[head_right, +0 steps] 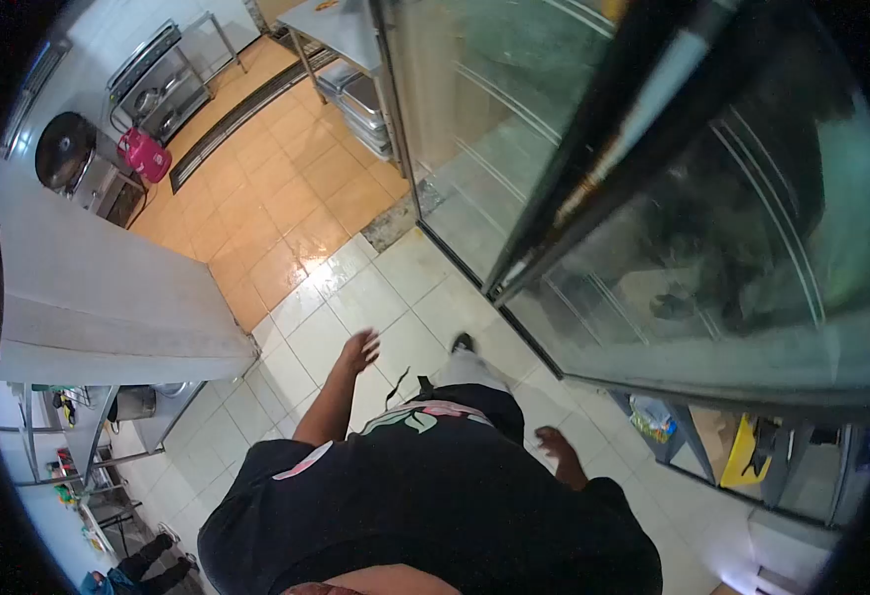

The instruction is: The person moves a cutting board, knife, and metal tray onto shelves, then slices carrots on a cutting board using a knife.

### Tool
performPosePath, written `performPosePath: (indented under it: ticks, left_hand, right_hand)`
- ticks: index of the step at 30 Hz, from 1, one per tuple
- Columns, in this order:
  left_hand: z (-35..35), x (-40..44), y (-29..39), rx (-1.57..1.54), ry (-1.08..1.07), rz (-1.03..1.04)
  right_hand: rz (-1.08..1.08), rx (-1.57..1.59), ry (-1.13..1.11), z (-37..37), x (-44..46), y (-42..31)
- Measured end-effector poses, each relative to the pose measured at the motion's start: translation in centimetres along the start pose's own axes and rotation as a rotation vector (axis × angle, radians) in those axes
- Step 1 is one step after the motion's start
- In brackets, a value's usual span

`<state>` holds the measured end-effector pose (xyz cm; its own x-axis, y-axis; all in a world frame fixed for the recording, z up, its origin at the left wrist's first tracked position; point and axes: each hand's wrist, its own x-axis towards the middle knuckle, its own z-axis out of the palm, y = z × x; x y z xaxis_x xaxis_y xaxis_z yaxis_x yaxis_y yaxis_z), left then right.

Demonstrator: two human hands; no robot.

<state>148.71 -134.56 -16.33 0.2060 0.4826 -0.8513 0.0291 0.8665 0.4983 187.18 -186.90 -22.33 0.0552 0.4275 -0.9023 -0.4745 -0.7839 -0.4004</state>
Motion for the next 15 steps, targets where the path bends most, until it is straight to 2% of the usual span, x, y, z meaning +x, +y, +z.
performPosePath:
  ticks: [3, 6, 9, 12, 13, 14, 15]
  left_hand:
    - [5.1, 1.0, 10.2, 0.069, -0.156, 0.168]
    - [5.9, 3.4, 21.7, 0.433, -0.267, 0.297]
    - [-0.3, 10.7, 25.4, 0.707, -0.199, 0.537]
    - [-12.0, 15.2, 25.0, 0.789, 0.054, 0.443]
    - [-15.3, 15.1, 25.0, 0.79, 0.145, 0.408]
    - [-17.3, 13.2, 25.3, 0.558, 0.204, 0.359]
    - [-18.4, 10.2, 25.7, 0.339, 0.311, 0.302]
  right_hand:
    - [0.116, -0.17, 0.155, 5.5, 5.2, -4.3]
    - [0.122, -0.245, 0.145, 10.3, 12.6, -12.8]
    - [0.078, -0.276, 0.092, 14.1, 21.0, -22.9]
    - [0.002, -0.195, -0.075, 18.3, 30.5, -32.9]
    - [-0.149, -1.082, -0.287, 22.5, 30.7, -41.9]
    - [-0.216, -1.329, -0.248, 26.4, 31.0, -47.7]
    - [-0.262, -1.113, -0.246, 30.8, 29.2, -52.8]
